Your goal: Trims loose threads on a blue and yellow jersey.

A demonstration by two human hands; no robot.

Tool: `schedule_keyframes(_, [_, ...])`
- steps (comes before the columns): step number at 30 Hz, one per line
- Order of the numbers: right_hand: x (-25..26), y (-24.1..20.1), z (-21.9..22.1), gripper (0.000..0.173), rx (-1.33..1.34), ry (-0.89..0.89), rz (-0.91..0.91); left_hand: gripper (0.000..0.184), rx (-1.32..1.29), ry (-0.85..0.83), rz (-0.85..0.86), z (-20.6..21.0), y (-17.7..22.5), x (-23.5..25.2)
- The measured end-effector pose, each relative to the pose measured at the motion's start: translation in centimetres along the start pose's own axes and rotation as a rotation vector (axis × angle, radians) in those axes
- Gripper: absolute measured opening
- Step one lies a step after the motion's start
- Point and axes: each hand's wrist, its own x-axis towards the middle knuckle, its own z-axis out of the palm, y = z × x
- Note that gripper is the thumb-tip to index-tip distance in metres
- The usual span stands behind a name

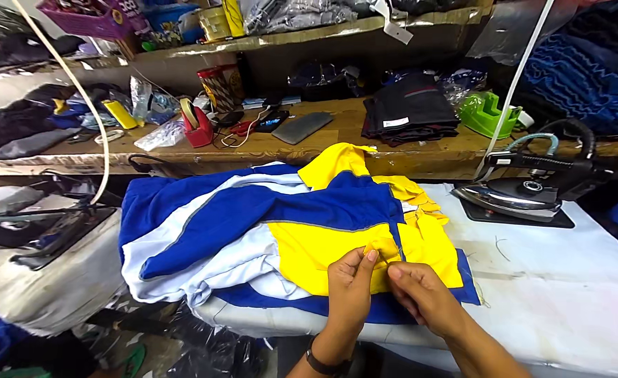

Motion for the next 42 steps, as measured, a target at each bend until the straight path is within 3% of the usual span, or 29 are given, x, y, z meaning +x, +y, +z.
schedule_keyframes(3, [-0.1, -0.5, 0.0, 0.044, 0.211, -0.070, 0.131, 0.020, 0.063, 0.016, 0.093, 0.1, -0.5, -0.4])
schedule_keyframes(7, [0.0, -0.5, 0.4, 0.041, -0.018, 0.050, 0.017, 0.018, 0.195, 0.031, 0.248, 0.1, -1.0, -0.8])
schedule_keyframes(11, [0.0, -0.1, 0.1, 0.043, 0.013, -0.016, 0.028, 0.017, 0.326, 0.030, 0.370, -0.4, -1.4, -0.8])
schedule_keyframes(18, [0.2, 0.7, -0.4, 0.042, -0.102, -0.028, -0.029, 0.020, 0.073, -0.007, 0.182, -0.7, -1.1, -0.8])
schedule_keyframes(27, [0.0, 1.1, -0.9, 0.043, -0.412, 0.021, -0.192, 0.020, 0.040, 0.021, 0.123, -0.2, -0.6, -0.9])
schedule_keyframes(38, [-0.2, 0.5, -0.4, 0.043, -0.215, 0.047, -0.106, 0.018, 0.176, -0.002, 0.272, 0.1, -1.5, -1.2])
schedule_keyframes(42, [-0.3, 1.1, -0.3, 0.043, -0.216, 0.037, -0.140, 0.018, 0.150, 0.016, 0.249, 0.2, -1.7, -1.5])
